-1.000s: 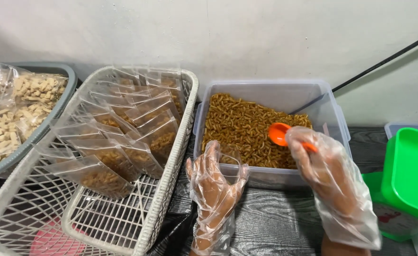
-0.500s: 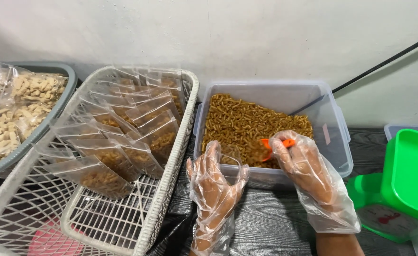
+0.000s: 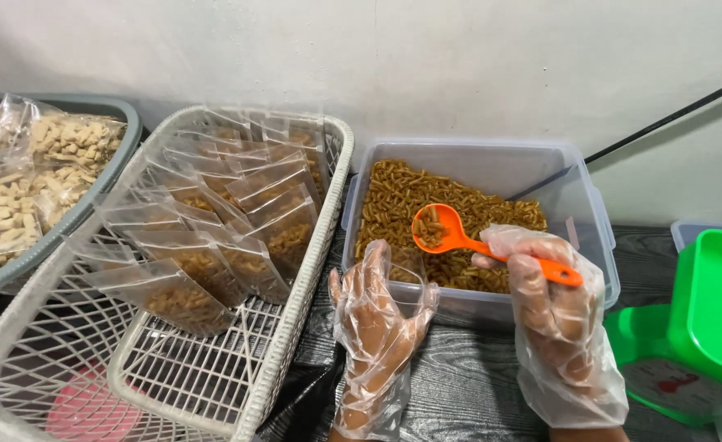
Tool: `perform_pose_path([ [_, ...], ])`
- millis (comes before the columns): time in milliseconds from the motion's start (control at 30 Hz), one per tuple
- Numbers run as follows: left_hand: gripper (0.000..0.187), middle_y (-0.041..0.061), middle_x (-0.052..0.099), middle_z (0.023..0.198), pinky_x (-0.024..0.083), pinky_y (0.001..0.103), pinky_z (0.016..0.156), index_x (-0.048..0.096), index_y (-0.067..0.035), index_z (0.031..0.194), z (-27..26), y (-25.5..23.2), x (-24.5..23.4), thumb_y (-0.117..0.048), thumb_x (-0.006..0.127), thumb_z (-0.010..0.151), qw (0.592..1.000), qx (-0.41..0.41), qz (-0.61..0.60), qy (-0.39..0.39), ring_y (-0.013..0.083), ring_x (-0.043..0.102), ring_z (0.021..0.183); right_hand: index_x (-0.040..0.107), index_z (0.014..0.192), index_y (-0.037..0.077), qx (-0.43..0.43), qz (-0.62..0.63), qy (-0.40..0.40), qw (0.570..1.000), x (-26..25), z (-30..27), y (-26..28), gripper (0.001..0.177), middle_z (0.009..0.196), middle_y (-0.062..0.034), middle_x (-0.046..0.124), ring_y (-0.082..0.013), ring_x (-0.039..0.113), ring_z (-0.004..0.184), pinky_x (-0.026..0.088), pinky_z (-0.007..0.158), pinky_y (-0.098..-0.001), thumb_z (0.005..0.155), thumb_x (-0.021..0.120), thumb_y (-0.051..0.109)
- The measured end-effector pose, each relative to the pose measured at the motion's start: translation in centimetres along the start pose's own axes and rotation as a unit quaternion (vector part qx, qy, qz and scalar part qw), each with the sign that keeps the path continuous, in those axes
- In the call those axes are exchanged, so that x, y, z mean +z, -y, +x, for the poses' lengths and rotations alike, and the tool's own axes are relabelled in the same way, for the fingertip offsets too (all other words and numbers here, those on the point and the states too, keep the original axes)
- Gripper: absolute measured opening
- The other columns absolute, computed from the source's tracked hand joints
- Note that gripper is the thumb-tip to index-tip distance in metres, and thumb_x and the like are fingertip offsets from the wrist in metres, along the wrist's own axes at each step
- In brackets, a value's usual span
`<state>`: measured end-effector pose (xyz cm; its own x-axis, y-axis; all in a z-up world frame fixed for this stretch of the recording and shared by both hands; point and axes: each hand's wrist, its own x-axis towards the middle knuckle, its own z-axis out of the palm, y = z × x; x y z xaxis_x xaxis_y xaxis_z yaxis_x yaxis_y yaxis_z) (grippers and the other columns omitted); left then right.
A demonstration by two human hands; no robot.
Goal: Scooping dried snacks into plastic bags, weighing them on a scale, and placing them into a storage basket.
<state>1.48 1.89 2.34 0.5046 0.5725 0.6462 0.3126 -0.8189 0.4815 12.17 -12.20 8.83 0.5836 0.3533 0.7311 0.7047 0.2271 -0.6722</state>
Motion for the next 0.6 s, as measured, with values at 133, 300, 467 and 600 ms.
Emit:
perform_pose_path([
  [133, 0.08, 0.008, 0.069, 0.134, 0.033, 0.067, 0.114, 0.051, -0.008, 0.143, 0.0, 0.0, 0.0, -0.052, 0.074, 0.082, 1.0, 0.004, -0.002, 0.005, 0.0294, 0.068, 0.117, 0.061, 0.107, 0.001, -0.05, 0.101, -0.013, 0.994, 0.5, -0.6, 0.4, 0.028, 0.103, -0.0161, 0.071, -0.0299, 0.077, 0.085, 0.063, 0.107, -0.0573, 0.108, 0.053, 0.028],
  [300, 0.083, 0.01, 0.068, 0.134, 0.032, 0.067, 0.114, 0.05, -0.007, 0.144, -0.1, 0.3, 0.2, -0.053, 0.076, 0.08, 1.0, 0.001, -0.002, 0.014, 0.0302, 0.067, 0.117, 0.064, 0.107, 0.001, -0.074, 0.092, 0.009, 0.993, 0.5, -1.2, 1.7, 0.026, 0.106, -0.0123, 0.071, -0.0262, 0.078, 0.085, 0.063, 0.11, -0.0576, 0.107, 0.054, 0.024],
  [467, 0.084, 0.011, 0.065, 0.139, 0.032, 0.068, 0.114, 0.048, -0.007, 0.145, -0.1, 0.4, 0.3, -0.055, 0.075, 0.081, 1.0, 0.005, 0.002, 0.021, 0.0312, 0.066, 0.118, 0.066, 0.11, -0.001, -0.072, -0.023, 0.128, 0.989, -0.7, -1.8, 3.5, 0.028, 0.124, -0.0233, 0.07, -0.0372, 0.069, 0.126, 0.053, 0.12, -0.0507, 0.101, 0.052, 0.021],
  [600, 0.082, 0.009, 0.067, 0.135, 0.033, 0.066, 0.114, 0.051, -0.008, 0.144, -0.1, 0.2, 0.0, -0.054, 0.074, 0.081, 1.0, 0.005, 0.011, 0.014, 0.0292, 0.066, 0.117, 0.067, 0.115, 0.0, -0.106, -0.073, 0.192, 0.973, -1.4, -1.9, 3.1, 0.03, 0.132, -0.0203, 0.067, -0.033, 0.067, 0.129, 0.046, 0.124, -0.0521, 0.102, 0.047, 0.018],
])
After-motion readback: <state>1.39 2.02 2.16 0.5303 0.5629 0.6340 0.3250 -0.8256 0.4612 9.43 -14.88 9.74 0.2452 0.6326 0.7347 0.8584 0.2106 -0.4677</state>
